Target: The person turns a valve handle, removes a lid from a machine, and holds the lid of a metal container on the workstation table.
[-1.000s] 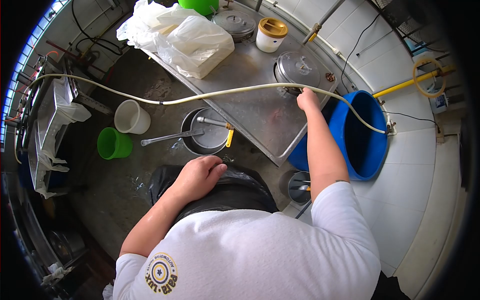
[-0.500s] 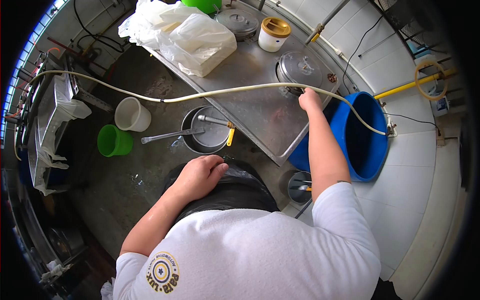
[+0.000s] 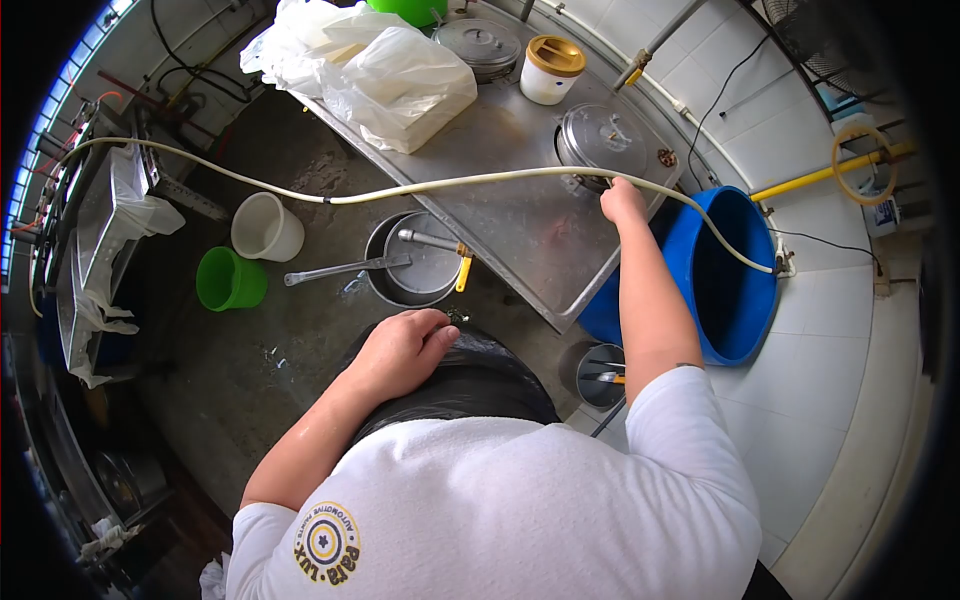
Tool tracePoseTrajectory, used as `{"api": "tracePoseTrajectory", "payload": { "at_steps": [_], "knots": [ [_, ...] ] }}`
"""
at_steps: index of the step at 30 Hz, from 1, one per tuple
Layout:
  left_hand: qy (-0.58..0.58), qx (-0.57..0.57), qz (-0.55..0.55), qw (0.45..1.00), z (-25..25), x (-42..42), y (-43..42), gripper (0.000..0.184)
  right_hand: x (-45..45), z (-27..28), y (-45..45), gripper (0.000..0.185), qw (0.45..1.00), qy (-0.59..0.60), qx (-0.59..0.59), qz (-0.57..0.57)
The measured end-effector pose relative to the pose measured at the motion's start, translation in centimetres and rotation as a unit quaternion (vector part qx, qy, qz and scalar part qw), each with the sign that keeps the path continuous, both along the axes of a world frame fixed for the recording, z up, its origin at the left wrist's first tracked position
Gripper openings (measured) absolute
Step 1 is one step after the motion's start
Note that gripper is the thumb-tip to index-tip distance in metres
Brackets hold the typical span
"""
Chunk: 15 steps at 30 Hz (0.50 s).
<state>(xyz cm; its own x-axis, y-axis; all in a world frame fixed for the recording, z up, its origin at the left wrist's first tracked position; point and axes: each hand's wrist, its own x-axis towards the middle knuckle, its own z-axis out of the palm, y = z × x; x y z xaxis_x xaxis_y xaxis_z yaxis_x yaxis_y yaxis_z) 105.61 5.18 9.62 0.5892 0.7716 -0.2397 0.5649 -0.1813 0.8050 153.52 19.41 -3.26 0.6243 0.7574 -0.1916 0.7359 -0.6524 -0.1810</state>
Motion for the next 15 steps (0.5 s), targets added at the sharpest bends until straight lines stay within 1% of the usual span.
{"api": "tracePoseTrajectory", "payload": {
  "at_steps": [15],
  "knots": [
    [0.000,-0.003,-0.007,1.000,0.13,0.05,0.28,0.034,-0.18,0.24,-0.09,0.039,1.000,0.004,-0.005,-0.003]
  ]
}}
